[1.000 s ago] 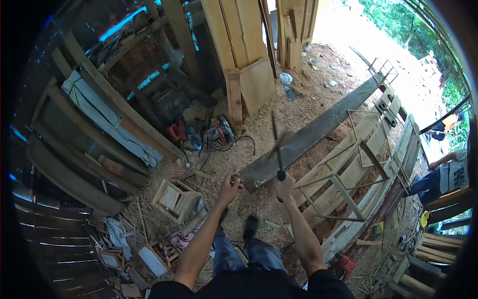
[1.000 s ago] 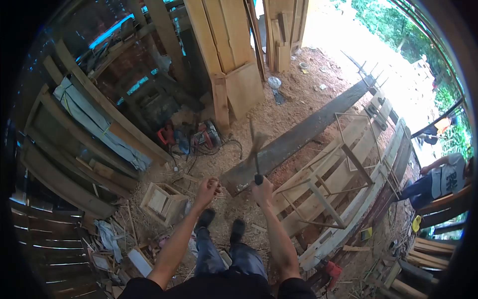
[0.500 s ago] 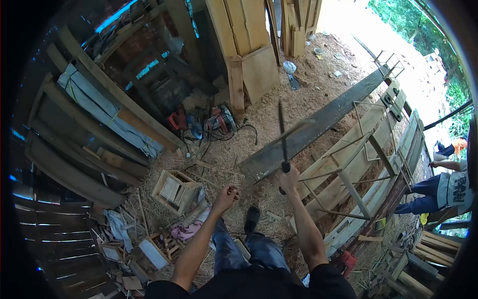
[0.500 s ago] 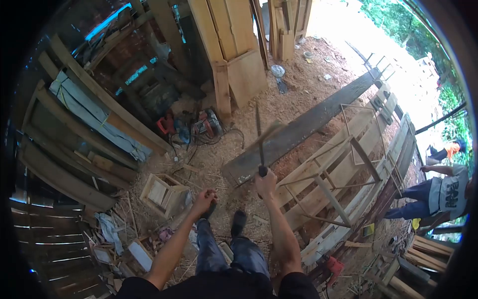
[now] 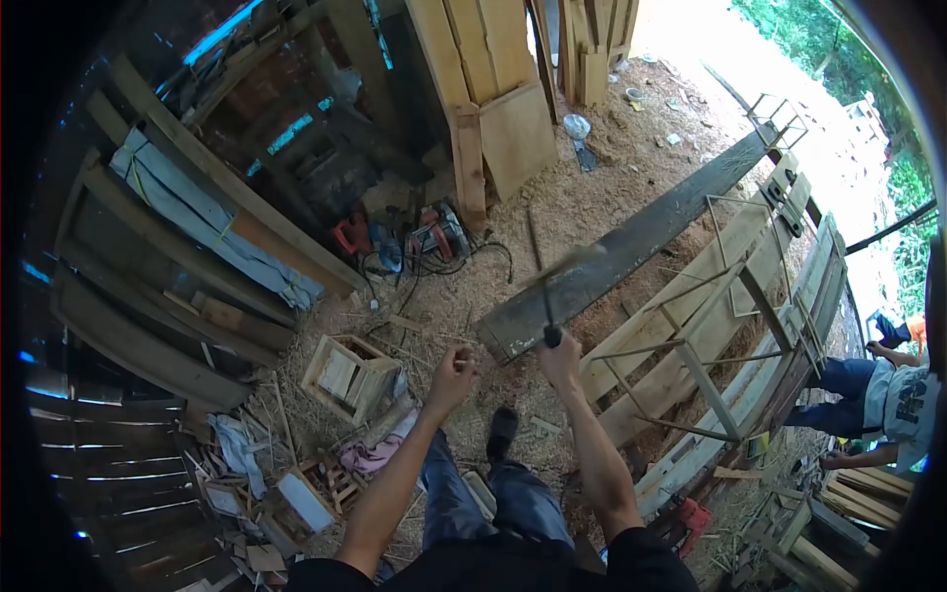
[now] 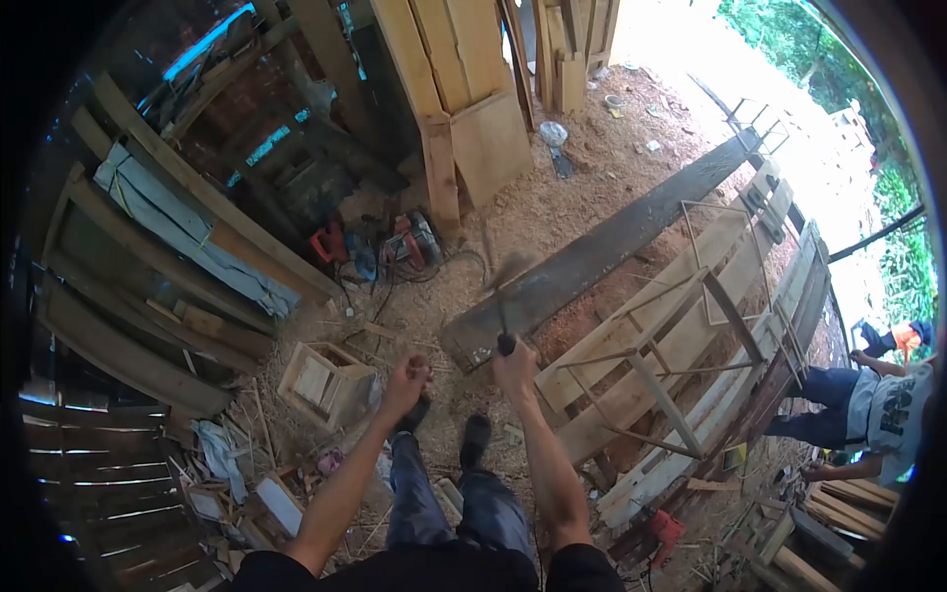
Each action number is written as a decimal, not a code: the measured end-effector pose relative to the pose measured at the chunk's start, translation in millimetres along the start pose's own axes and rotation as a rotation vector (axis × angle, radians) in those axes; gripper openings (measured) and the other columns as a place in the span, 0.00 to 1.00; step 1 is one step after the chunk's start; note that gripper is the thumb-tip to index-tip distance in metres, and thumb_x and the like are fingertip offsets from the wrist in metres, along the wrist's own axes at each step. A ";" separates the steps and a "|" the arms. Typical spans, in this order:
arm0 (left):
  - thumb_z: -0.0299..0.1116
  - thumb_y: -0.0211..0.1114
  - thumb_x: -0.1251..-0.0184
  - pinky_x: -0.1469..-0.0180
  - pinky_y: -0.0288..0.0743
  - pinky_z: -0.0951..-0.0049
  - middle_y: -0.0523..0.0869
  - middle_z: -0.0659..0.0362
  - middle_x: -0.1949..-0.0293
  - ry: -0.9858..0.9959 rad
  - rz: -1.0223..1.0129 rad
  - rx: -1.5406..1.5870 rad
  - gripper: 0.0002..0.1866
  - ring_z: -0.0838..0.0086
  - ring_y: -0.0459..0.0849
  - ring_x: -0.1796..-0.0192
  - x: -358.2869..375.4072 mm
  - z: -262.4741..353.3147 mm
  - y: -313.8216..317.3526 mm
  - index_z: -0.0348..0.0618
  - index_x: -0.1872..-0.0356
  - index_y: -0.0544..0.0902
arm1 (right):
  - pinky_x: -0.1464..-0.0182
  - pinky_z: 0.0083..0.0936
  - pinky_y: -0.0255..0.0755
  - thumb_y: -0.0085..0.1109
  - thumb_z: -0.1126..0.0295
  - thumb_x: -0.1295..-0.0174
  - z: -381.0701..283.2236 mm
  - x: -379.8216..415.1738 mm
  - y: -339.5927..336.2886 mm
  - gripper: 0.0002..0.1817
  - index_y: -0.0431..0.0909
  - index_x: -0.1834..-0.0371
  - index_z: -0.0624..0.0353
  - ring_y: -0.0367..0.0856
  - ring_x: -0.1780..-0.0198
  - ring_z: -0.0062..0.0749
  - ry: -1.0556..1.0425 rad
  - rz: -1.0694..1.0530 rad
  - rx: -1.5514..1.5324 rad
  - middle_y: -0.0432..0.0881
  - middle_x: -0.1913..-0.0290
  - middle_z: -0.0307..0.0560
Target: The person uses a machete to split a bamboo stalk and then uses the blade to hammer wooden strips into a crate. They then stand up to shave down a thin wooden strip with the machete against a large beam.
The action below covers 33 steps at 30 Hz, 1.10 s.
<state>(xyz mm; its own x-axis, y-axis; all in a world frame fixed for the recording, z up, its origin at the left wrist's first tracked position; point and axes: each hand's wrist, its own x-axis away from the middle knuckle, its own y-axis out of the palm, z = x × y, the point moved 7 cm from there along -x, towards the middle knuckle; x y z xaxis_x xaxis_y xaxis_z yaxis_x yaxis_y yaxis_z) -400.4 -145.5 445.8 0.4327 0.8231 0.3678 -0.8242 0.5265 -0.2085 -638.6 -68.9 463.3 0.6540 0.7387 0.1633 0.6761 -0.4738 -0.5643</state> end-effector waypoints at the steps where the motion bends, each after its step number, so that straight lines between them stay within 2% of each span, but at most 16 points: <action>1: 0.30 0.57 0.28 0.52 0.78 0.67 0.82 0.55 0.54 -0.041 0.001 0.090 0.13 0.69 0.84 0.56 -0.7 -1.4 0.4 0.39 0.46 0.74 | 0.56 0.44 0.75 0.61 0.71 0.46 -14.2 4.5 -5.6 0.13 0.80 0.60 0.67 0.83 0.56 0.60 0.004 -0.011 0.000 0.84 0.65 0.66; 4: 0.29 0.58 0.30 0.51 0.78 0.67 0.81 0.55 0.56 -0.026 0.000 0.174 0.14 0.67 0.84 0.58 -10.6 -11.1 -2.9 0.39 0.46 0.73 | 0.58 0.44 0.75 0.63 0.69 0.46 -13.7 7.1 -6.4 0.14 0.80 0.60 0.68 0.84 0.57 0.60 0.048 0.118 -0.230 0.83 0.65 0.67; 6: 0.28 0.58 0.32 0.50 0.77 0.67 0.80 0.54 0.52 0.007 -0.008 0.047 0.16 0.66 0.83 0.55 -16.9 -36.3 -6.6 0.40 0.45 0.72 | 0.57 0.45 0.76 0.64 0.67 0.46 37.1 18.9 27.1 0.17 0.80 0.57 0.67 0.84 0.56 0.60 0.072 0.061 -0.065 0.83 0.64 0.68; 8: 0.27 0.59 0.33 0.49 0.77 0.67 0.79 0.53 0.49 0.071 -0.014 -0.066 0.18 0.66 0.82 0.51 -14.6 -30.2 1.5 0.40 0.43 0.72 | 0.54 0.48 0.77 0.64 0.66 0.47 114.6 22.6 73.2 0.18 0.80 0.57 0.68 0.83 0.54 0.62 0.212 -0.246 0.285 0.84 0.61 0.68; 11: 0.31 0.65 0.36 0.42 0.73 0.62 0.73 0.49 0.40 -0.022 -0.155 -0.244 0.27 0.62 0.76 0.40 -14.1 -7.5 14.1 0.41 0.37 0.67 | 0.52 0.49 0.77 0.62 0.68 0.47 127.0 20.7 89.7 0.16 0.82 0.59 0.69 0.83 0.52 0.62 0.262 -0.235 0.202 0.84 0.60 0.69; 13: 0.36 0.71 0.39 0.35 0.67 0.57 0.66 0.46 0.33 0.111 -0.081 -0.177 0.40 0.58 0.68 0.32 -32.7 -4.0 19.5 0.41 0.30 0.59 | 0.52 0.48 0.77 0.62 0.69 0.46 108.3 29.8 84.4 0.15 0.82 0.59 0.69 0.83 0.53 0.62 0.277 -0.231 0.239 0.84 0.59 0.69; 15: 0.42 0.73 0.40 0.32 0.63 0.55 0.66 0.44 0.34 0.217 0.050 -0.199 0.48 0.54 0.68 0.32 -74.6 -1.7 30.6 0.40 0.27 0.51 | 0.53 0.48 0.78 0.62 0.69 0.46 100.3 26.3 81.5 0.15 0.82 0.60 0.69 0.84 0.53 0.61 0.274 -0.213 0.281 0.84 0.59 0.68; 18: 0.43 0.74 0.41 0.32 0.63 0.56 0.65 0.44 0.34 0.111 0.108 -0.044 0.52 0.55 0.66 0.31 -148.4 -10.0 38.6 0.40 0.26 0.47 | 0.54 0.48 0.79 0.63 0.69 0.46 109.9 31.2 94.0 0.15 0.81 0.57 0.67 0.84 0.55 0.61 0.277 -0.260 0.381 0.85 0.60 0.67; 20: 0.40 0.74 0.39 0.39 0.71 0.55 0.65 0.42 0.31 -0.190 0.123 0.179 0.54 0.55 0.69 0.31 -169.0 -11.9 41.1 0.42 0.24 0.41 | 0.54 0.49 0.79 0.64 0.68 0.46 109.5 32.9 93.6 0.16 0.80 0.56 0.66 0.84 0.56 0.61 0.156 -0.269 0.401 0.85 0.61 0.66; 21: 0.40 0.74 0.39 0.39 0.71 0.55 0.65 0.42 0.31 -0.192 0.120 0.186 0.54 0.55 0.69 0.31 -184.0 -22.0 41.5 0.42 0.24 0.41 | 0.54 0.49 0.79 0.64 0.68 0.46 109.5 33.6 91.1 0.16 0.80 0.56 0.66 0.84 0.56 0.61 0.158 -0.269 0.409 0.85 0.61 0.66; 23: 0.40 0.72 0.37 0.51 0.77 0.63 0.80 0.50 0.46 -0.126 0.220 0.234 0.41 0.66 0.81 0.48 -227.4 -72.2 27.5 0.41 0.29 0.58 | 0.53 0.49 0.79 0.65 0.68 0.47 111.1 37.6 86.1 0.17 0.79 0.57 0.64 0.84 0.56 0.61 0.226 -0.274 0.439 0.84 0.62 0.66; 24: 0.38 0.69 0.34 0.60 0.78 0.70 0.84 0.60 0.60 0.095 0.084 0.242 0.23 0.75 0.82 0.63 -256.3 -94.1 33.6 0.41 0.42 0.74 | 0.53 0.49 0.79 0.65 0.68 0.47 114.1 37.8 84.3 0.17 0.79 0.57 0.64 0.84 0.56 0.61 0.235 -0.278 0.443 0.84 0.62 0.66; 27: 0.35 0.68 0.33 0.60 0.78 0.70 0.83 0.62 0.62 -0.097 0.096 0.188 0.12 0.75 0.82 0.64 -243.6 -84.1 38.8 0.42 0.53 0.81 | 0.54 0.49 0.78 0.66 0.67 0.47 120.8 39.5 81.7 0.16 0.80 0.57 0.63 0.84 0.56 0.61 0.210 -0.245 0.460 0.84 0.62 0.67; 30: 0.33 0.66 0.32 0.64 0.78 0.71 0.83 0.60 0.67 -0.076 0.080 0.214 0.11 0.74 0.83 0.68 -213.3 -44.1 43.1 0.41 0.53 0.79 | 0.55 0.48 0.78 0.66 0.66 0.48 123.2 33.4 66.8 0.18 0.80 0.56 0.64 0.84 0.60 0.62 0.169 -0.285 0.301 0.84 0.64 0.67; 32: 0.33 0.66 0.31 0.66 0.77 0.71 0.82 0.60 0.70 -0.036 0.074 0.206 0.10 0.73 0.83 0.70 -200.0 -34.5 44.4 0.40 0.55 0.78 | 0.68 0.42 0.76 0.64 0.68 0.48 122.2 36.5 61.8 0.13 0.78 0.68 0.68 0.84 0.74 0.46 0.192 -0.414 0.127 0.80 0.79 0.55; 33: 0.33 0.65 0.30 0.66 0.78 0.71 0.83 0.59 0.70 0.017 0.067 0.182 0.10 0.72 0.84 0.70 -193.9 -27.5 47.4 0.39 0.55 0.77 | 0.68 0.42 0.76 0.64 0.68 0.48 118.2 38.2 54.4 0.13 0.78 0.68 0.68 0.84 0.74 0.46 0.194 -0.417 0.123 0.80 0.79 0.55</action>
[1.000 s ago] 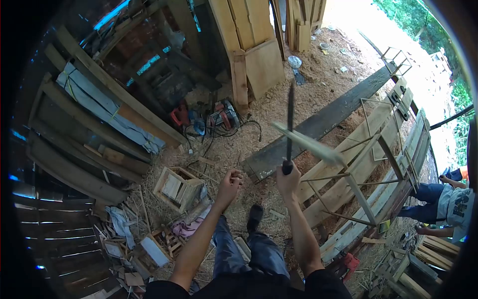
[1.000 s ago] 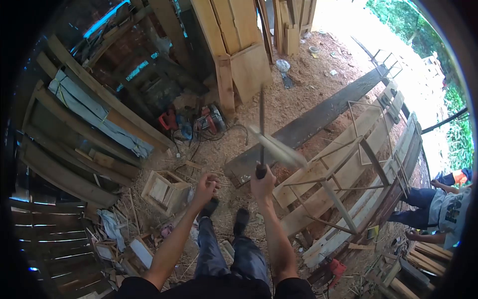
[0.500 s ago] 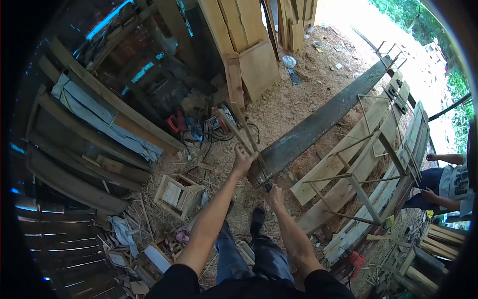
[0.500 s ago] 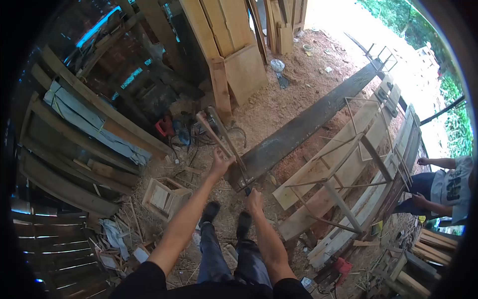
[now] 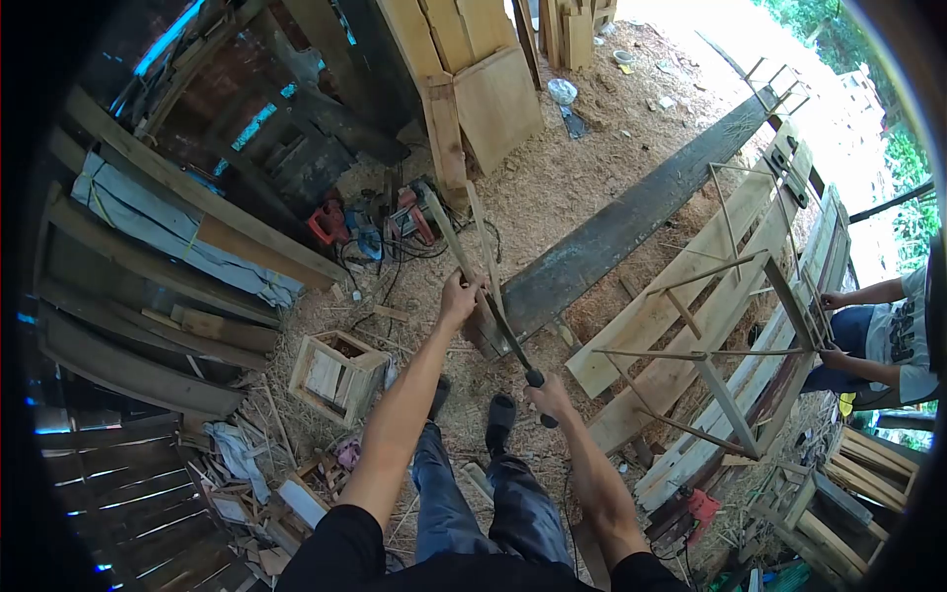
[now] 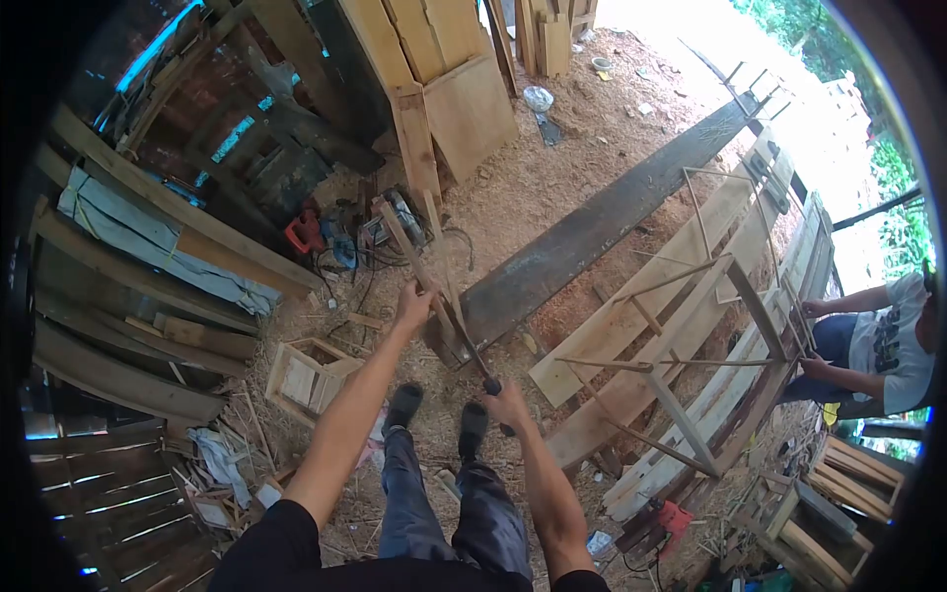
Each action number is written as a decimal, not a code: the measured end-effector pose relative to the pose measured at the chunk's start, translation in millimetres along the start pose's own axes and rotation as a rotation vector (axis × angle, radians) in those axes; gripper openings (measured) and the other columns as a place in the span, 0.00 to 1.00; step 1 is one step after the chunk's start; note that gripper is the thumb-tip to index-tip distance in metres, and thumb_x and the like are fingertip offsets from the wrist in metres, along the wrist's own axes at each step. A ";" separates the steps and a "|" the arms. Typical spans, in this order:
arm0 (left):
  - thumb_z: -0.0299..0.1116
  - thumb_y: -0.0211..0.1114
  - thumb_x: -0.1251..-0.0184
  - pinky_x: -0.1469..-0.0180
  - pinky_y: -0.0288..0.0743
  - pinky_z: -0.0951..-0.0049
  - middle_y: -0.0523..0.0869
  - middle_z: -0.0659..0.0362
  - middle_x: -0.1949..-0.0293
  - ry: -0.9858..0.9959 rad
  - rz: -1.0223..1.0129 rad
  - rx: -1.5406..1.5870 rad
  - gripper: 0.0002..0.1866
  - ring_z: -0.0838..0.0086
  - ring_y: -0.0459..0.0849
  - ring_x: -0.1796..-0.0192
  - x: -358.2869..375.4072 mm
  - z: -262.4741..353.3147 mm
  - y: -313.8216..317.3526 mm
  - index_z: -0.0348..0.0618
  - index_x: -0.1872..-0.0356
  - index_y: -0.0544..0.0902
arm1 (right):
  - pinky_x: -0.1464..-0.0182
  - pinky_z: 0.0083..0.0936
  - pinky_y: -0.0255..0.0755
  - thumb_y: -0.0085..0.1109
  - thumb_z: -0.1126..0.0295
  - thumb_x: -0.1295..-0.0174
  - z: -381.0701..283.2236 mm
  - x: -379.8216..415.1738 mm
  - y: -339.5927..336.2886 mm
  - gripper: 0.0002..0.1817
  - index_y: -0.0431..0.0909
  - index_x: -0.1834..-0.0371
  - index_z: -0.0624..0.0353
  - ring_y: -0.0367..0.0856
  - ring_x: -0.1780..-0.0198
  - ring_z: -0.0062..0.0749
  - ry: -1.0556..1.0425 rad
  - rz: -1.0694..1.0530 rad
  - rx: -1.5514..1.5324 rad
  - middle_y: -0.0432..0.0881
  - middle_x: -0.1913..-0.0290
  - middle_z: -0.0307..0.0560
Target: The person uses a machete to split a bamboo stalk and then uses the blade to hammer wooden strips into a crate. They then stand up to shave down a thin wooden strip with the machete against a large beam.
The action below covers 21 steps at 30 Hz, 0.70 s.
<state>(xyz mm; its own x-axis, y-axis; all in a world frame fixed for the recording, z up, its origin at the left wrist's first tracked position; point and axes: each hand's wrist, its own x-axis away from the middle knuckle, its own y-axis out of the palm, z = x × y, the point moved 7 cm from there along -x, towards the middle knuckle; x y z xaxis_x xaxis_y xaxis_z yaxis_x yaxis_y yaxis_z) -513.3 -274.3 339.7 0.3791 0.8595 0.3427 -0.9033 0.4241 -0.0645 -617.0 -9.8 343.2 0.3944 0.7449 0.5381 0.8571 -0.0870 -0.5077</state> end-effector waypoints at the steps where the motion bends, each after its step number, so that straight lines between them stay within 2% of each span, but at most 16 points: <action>1: 0.34 0.64 0.29 0.66 0.79 0.70 0.83 0.59 0.70 0.051 -0.013 -0.021 0.10 0.71 0.85 0.70 5.2 1.0 2.5 0.38 0.56 0.77 | 0.72 0.37 0.74 0.64 0.69 0.48 3.4 8.2 1.2 0.11 0.76 0.70 0.66 0.80 0.79 0.39 0.071 -0.101 -0.178 0.77 0.81 0.50; 2: 0.34 0.64 0.29 0.66 0.79 0.70 0.83 0.59 0.70 0.046 -0.013 -0.023 0.10 0.71 0.85 0.70 9.1 -0.6 1.7 0.38 0.56 0.77 | 0.77 0.32 0.71 0.63 0.70 0.47 5.9 15.3 4.2 0.09 0.75 0.72 0.64 0.75 0.83 0.32 0.141 -0.202 -0.354 0.73 0.83 0.44; 3: 0.35 0.63 0.29 0.66 0.79 0.69 0.83 0.58 0.70 0.018 0.020 -0.002 0.11 0.70 0.86 0.69 9.7 -4.8 -3.6 0.38 0.55 0.77 | 0.77 0.32 0.71 0.63 0.70 0.47 9.6 20.5 4.4 0.09 0.75 0.72 0.64 0.75 0.83 0.32 0.141 -0.203 -0.357 0.73 0.83 0.44; 5: 0.36 0.63 0.28 0.66 0.79 0.68 0.84 0.57 0.70 -0.007 0.061 0.024 0.12 0.70 0.87 0.68 16.0 -3.1 -14.7 0.37 0.54 0.77 | 0.80 0.26 0.67 0.62 0.73 0.43 19.0 34.4 12.0 0.08 0.72 0.75 0.60 0.70 0.85 0.24 0.200 -0.279 -0.650 0.70 0.84 0.38; 7: 0.38 0.63 0.28 0.65 0.80 0.67 0.86 0.55 0.68 0.015 0.229 -0.338 0.14 0.69 0.88 0.68 30.7 10.6 -37.2 0.36 0.54 0.78 | 0.81 0.26 0.67 0.61 0.74 0.41 9.1 40.8 8.0 0.09 0.71 0.75 0.60 0.69 0.86 0.24 0.197 -0.222 -0.759 0.69 0.84 0.37; 8: 0.38 0.63 0.28 0.65 0.80 0.67 0.86 0.55 0.68 0.014 0.237 -0.334 0.14 0.69 0.88 0.68 37.1 11.7 -43.0 0.36 0.54 0.78 | 0.81 0.26 0.66 0.61 0.74 0.40 3.4 43.8 3.6 0.10 0.71 0.76 0.59 0.68 0.86 0.23 0.194 -0.171 -0.869 0.68 0.85 0.36; 10: 0.39 0.63 0.28 0.64 0.80 0.66 0.87 0.53 0.67 0.023 0.191 -0.307 0.15 0.69 0.88 0.68 43.8 6.7 -53.3 0.35 0.54 0.79 | 0.79 0.26 0.67 0.63 0.71 0.38 0.0 27.5 5.2 0.10 0.72 0.74 0.59 0.71 0.84 0.24 0.123 -0.118 -0.859 0.71 0.83 0.38; 11: 0.39 0.63 0.28 0.64 0.80 0.66 0.87 0.53 0.67 0.024 0.203 -0.310 0.15 0.69 0.88 0.68 47.9 5.6 -60.1 0.35 0.54 0.79 | 0.77 0.25 0.68 0.64 0.69 0.38 -6.6 15.6 -2.2 0.10 0.74 0.71 0.60 0.73 0.81 0.24 0.070 -0.011 -0.697 0.73 0.81 0.39; 12: 0.39 0.64 0.29 0.63 0.81 0.66 0.87 0.53 0.65 -0.012 0.117 -0.269 0.15 0.68 0.89 0.67 53.2 0.6 -60.0 0.35 0.53 0.79 | 0.74 0.24 0.69 0.65 0.67 0.38 -16.4 7.8 -9.6 0.10 0.76 0.67 0.61 0.76 0.78 0.23 0.020 0.094 -0.534 0.76 0.79 0.40; 13: 0.39 0.64 0.29 0.62 0.82 0.66 0.87 0.52 0.63 -0.044 0.033 -0.224 0.16 0.68 0.89 0.66 59.6 2.8 -58.3 0.35 0.53 0.80 | 0.74 0.24 0.69 0.65 0.67 0.38 -27.9 -1.6 -8.6 0.10 0.76 0.67 0.61 0.76 0.78 0.23 0.012 0.084 -0.531 0.76 0.79 0.40; 15: 0.40 0.66 0.30 0.62 0.82 0.66 0.86 0.52 0.60 -0.104 -0.011 -0.121 0.17 0.67 0.89 0.65 82.6 14.5 -57.0 0.35 0.52 0.80 | 0.69 0.24 0.70 0.66 0.58 0.38 -54.1 -13.6 -11.5 0.16 0.81 0.64 0.62 0.79 0.72 0.24 -0.035 0.213 -0.492 0.82 0.74 0.39; 16: 0.41 0.67 0.31 0.61 0.83 0.66 0.86 0.52 0.58 -0.161 -0.068 -0.019 0.19 0.66 0.89 0.65 97.0 25.4 -53.1 0.35 0.50 0.80 | 0.69 0.24 0.70 0.66 0.58 0.38 -67.8 -15.8 -6.0 0.16 0.81 0.64 0.62 0.79 0.72 0.24 -0.045 0.199 -0.489 0.82 0.74 0.39; 17: 0.44 0.70 0.35 0.60 0.84 0.67 0.85 0.52 0.54 -0.130 -0.099 -0.024 0.22 0.68 0.88 0.65 110.1 43.1 -53.9 0.36 0.49 0.80 | 0.67 0.23 0.70 0.67 0.58 0.38 -82.1 -18.4 4.0 0.16 0.82 0.62 0.62 0.79 0.71 0.23 -0.046 0.126 -0.633 0.82 0.72 0.38; 19: 0.45 0.71 0.36 0.60 0.84 0.68 0.85 0.52 0.55 -0.101 -0.095 -0.060 0.23 0.69 0.87 0.66 128.8 54.8 -62.4 0.36 0.50 0.80 | 0.64 0.21 0.71 0.71 0.60 0.40 -113.2 -5.0 23.7 0.15 0.83 0.61 0.61 0.77 0.69 0.20 -0.032 -0.035 -0.896 0.83 0.69 0.36; 20: 0.46 0.72 0.37 0.60 0.84 0.68 0.85 0.53 0.56 -0.064 -0.113 -0.106 0.24 0.70 0.87 0.66 135.0 63.6 -67.1 0.36 0.50 0.81 | 0.64 0.21 0.71 0.71 0.60 0.40 -126.2 4.0 25.1 0.15 0.83 0.61 0.61 0.77 0.69 0.20 -0.039 -0.052 -0.888 0.83 0.69 0.36; 21: 0.47 0.73 0.38 0.62 0.82 0.69 0.85 0.55 0.61 -0.016 -0.107 -0.113 0.23 0.73 0.85 0.65 141.5 68.0 -74.1 0.37 0.52 0.82 | 0.64 0.21 0.71 0.71 0.62 0.40 -144.5 18.5 22.8 0.14 0.83 0.60 0.61 0.77 0.69 0.19 -0.077 -0.066 -0.746 0.83 0.68 0.36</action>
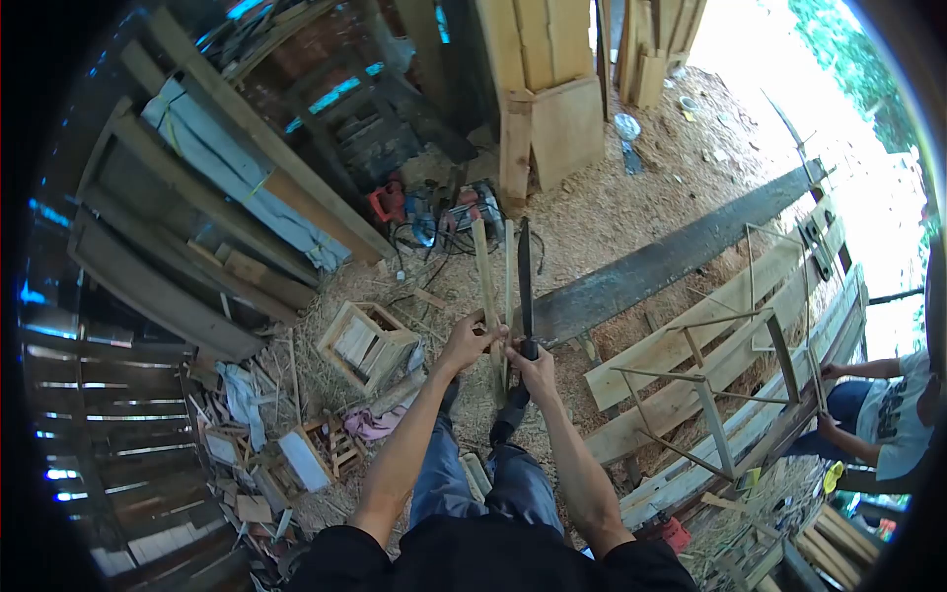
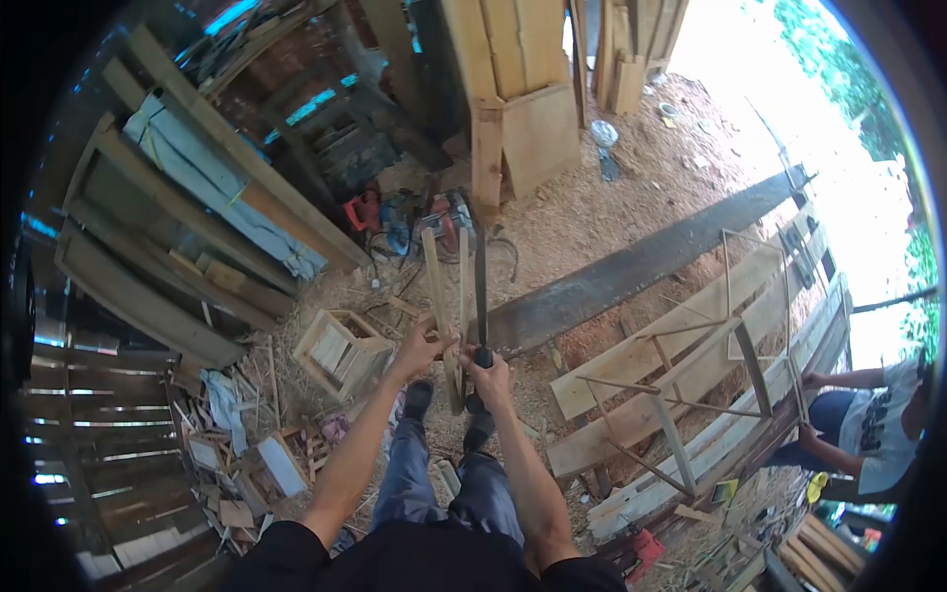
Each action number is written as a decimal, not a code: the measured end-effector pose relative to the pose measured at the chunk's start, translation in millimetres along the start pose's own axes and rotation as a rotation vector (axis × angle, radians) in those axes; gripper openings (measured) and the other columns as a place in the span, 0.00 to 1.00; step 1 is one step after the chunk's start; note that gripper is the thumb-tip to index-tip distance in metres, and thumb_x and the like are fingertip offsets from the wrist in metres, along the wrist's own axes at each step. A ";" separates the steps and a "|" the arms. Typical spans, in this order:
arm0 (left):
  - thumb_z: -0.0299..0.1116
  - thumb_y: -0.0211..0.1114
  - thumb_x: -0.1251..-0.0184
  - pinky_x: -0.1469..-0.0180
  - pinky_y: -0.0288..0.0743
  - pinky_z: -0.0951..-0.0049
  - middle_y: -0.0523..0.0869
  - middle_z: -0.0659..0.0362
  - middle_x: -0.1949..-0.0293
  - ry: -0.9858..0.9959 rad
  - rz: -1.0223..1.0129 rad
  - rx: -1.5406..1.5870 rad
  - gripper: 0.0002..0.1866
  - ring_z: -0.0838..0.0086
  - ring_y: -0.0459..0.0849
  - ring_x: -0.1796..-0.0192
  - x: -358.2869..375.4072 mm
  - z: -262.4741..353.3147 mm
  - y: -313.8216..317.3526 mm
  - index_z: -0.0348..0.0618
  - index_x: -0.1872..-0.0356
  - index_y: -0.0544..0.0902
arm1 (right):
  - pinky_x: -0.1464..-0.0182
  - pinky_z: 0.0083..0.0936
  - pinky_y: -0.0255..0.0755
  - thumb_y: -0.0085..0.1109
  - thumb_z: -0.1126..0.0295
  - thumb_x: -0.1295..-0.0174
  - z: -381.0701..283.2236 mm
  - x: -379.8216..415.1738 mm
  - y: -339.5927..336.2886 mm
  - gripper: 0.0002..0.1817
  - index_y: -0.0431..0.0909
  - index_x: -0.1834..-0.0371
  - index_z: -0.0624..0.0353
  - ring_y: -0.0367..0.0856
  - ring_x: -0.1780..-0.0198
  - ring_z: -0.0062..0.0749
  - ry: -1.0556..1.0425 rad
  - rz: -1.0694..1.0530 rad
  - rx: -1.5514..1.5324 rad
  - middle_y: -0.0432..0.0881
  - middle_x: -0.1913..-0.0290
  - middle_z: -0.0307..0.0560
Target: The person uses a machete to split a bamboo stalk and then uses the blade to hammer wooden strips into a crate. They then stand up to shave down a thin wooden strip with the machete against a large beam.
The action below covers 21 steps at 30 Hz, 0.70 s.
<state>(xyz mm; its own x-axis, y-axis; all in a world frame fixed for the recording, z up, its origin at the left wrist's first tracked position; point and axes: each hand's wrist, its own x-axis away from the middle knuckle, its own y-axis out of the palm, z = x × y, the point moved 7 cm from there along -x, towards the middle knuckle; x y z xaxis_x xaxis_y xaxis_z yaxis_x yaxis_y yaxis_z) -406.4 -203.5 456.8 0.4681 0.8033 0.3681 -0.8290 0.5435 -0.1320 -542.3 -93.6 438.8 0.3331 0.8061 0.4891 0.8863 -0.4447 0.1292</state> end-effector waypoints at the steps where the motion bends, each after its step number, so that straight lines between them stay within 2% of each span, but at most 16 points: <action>1: 0.47 0.73 0.38 0.62 0.82 0.69 0.85 0.55 0.61 -0.002 0.019 0.007 0.23 0.73 0.85 0.65 12.9 17.5 -7.1 0.37 0.52 0.82 | 0.64 0.20 0.71 0.71 0.64 0.41 -8.9 8.1 12.2 0.13 0.83 0.59 0.61 0.76 0.68 0.18 -0.026 -0.032 0.143 0.83 0.68 0.36; 4: 0.47 0.73 0.38 0.64 0.79 0.70 0.84 0.57 0.67 0.019 0.048 0.034 0.22 0.75 0.85 0.63 53.8 56.1 -35.4 0.38 0.54 0.82 | 0.66 0.20 0.71 0.70 0.68 0.41 -29.9 28.3 50.6 0.12 0.81 0.60 0.63 0.76 0.70 0.17 -0.069 -0.061 0.178 0.82 0.70 0.36; 6: 0.45 0.70 0.34 0.65 0.77 0.70 0.83 0.58 0.70 -0.035 0.057 -0.111 0.20 0.77 0.84 0.64 67.0 62.6 -61.8 0.38 0.54 0.81 | 0.68 0.20 0.71 0.69 0.70 0.41 -37.0 34.2 74.9 0.11 0.79 0.60 0.63 0.76 0.71 0.18 -0.090 -0.090 0.186 0.80 0.71 0.35; 7: 0.45 0.70 0.34 0.65 0.77 0.70 0.83 0.58 0.70 -0.031 0.071 -0.104 0.20 0.77 0.84 0.64 74.3 58.2 -72.4 0.38 0.54 0.81 | 0.69 0.22 0.72 0.68 0.71 0.40 -34.2 30.6 83.5 0.10 0.79 0.60 0.63 0.77 0.71 0.19 -0.199 -0.088 0.216 0.81 0.71 0.37; 8: 0.40 0.68 0.32 0.61 0.79 0.70 0.83 0.59 0.66 0.007 0.100 0.052 0.17 0.75 0.84 0.63 80.4 56.1 -85.3 0.38 0.52 0.79 | 0.69 0.23 0.73 0.66 0.72 0.39 -34.8 23.0 94.0 0.09 0.78 0.61 0.64 0.79 0.71 0.20 -0.317 -0.087 0.243 0.81 0.70 0.39; 9: 0.35 0.65 0.29 0.58 0.82 0.69 0.84 0.60 0.62 0.043 0.128 0.209 0.15 0.74 0.84 0.62 87.5 53.9 -100.0 0.38 0.49 0.78 | 0.69 0.23 0.73 0.66 0.72 0.39 -31.1 14.5 102.9 0.09 0.78 0.61 0.64 0.79 0.71 0.20 -0.327 -0.102 0.249 0.81 0.70 0.39; 10: 0.35 0.65 0.29 0.58 0.82 0.69 0.84 0.60 0.62 0.049 0.144 0.216 0.15 0.74 0.84 0.62 95.8 54.4 -117.0 0.38 0.49 0.78 | 0.69 0.24 0.75 0.65 0.73 0.38 -25.9 5.4 109.3 0.08 0.78 0.61 0.65 0.81 0.70 0.23 -0.243 -0.101 0.204 0.82 0.69 0.41; 11: 0.36 0.63 0.28 0.58 0.82 0.69 0.83 0.60 0.63 0.050 0.215 0.358 0.14 0.73 0.85 0.62 106.4 52.4 -140.0 0.39 0.49 0.77 | 0.69 0.26 0.77 0.63 0.74 0.37 -18.9 -2.0 117.7 0.07 0.77 0.61 0.65 0.83 0.70 0.26 -0.157 -0.098 0.158 0.83 0.68 0.44; 12: 0.36 0.61 0.27 0.59 0.82 0.68 0.82 0.61 0.64 0.051 0.285 0.502 0.13 0.73 0.85 0.63 118.1 50.1 -162.9 0.39 0.49 0.77 | 0.69 0.28 0.79 0.61 0.74 0.36 -40.4 7.4 134.6 0.06 0.77 0.61 0.66 0.86 0.68 0.32 -0.086 -0.137 -0.032 0.84 0.67 0.49; 15: 0.38 0.59 0.26 0.59 0.82 0.69 0.81 0.62 0.65 0.037 0.395 0.696 0.13 0.73 0.85 0.63 150.7 49.7 -228.3 0.41 0.49 0.78 | 0.70 0.27 0.79 0.62 0.71 0.36 -12.0 -32.9 140.9 0.09 0.77 0.60 0.66 0.86 0.68 0.33 -0.171 -0.112 0.054 0.85 0.66 0.50; 17: 0.40 0.59 0.26 0.59 0.83 0.69 0.81 0.62 0.65 0.044 0.462 0.750 0.14 0.72 0.85 0.62 161.9 20.6 -274.3 0.42 0.49 0.78 | 0.71 0.27 0.79 0.62 0.70 0.36 -37.0 -20.6 162.1 0.10 0.77 0.59 0.67 0.86 0.69 0.33 -0.189 -0.110 0.013 0.85 0.66 0.51; 19: 0.42 0.59 0.26 0.58 0.83 0.69 0.81 0.62 0.64 0.048 0.538 0.803 0.15 0.72 0.86 0.62 173.3 -10.9 -321.6 0.42 0.49 0.78 | 0.71 0.26 0.79 0.62 0.70 0.36 -48.3 -24.7 174.4 0.10 0.78 0.59 0.67 0.86 0.70 0.33 -0.183 -0.072 0.146 0.85 0.67 0.50; 20: 0.41 0.60 0.26 0.58 0.84 0.68 0.82 0.61 0.63 0.030 0.503 0.709 0.15 0.72 0.86 0.62 177.4 -23.0 -341.2 0.43 0.47 0.77 | 0.72 0.25 0.79 0.63 0.69 0.36 -52.6 -20.5 185.4 0.11 0.78 0.57 0.67 0.86 0.71 0.34 -0.123 -0.098 -0.006 0.84 0.68 0.51; 21: 0.40 0.61 0.27 0.58 0.85 0.67 0.83 0.61 0.61 0.009 0.466 0.616 0.15 0.72 0.86 0.63 182.1 -29.9 -359.1 0.44 0.46 0.77 | 0.63 0.34 0.83 0.65 0.67 0.36 -52.9 -23.0 193.7 0.11 0.79 0.56 0.61 0.88 0.64 0.34 -0.070 -0.176 -0.024 0.88 0.62 0.53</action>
<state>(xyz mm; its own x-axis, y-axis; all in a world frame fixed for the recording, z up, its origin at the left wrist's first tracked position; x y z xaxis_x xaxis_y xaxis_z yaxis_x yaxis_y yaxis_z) -14.3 -245.1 543.6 0.0293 0.9193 0.3924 -0.9606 -0.0827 0.2654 -395.2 -218.9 498.3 0.1959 0.8972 0.3959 0.9252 -0.3029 0.2286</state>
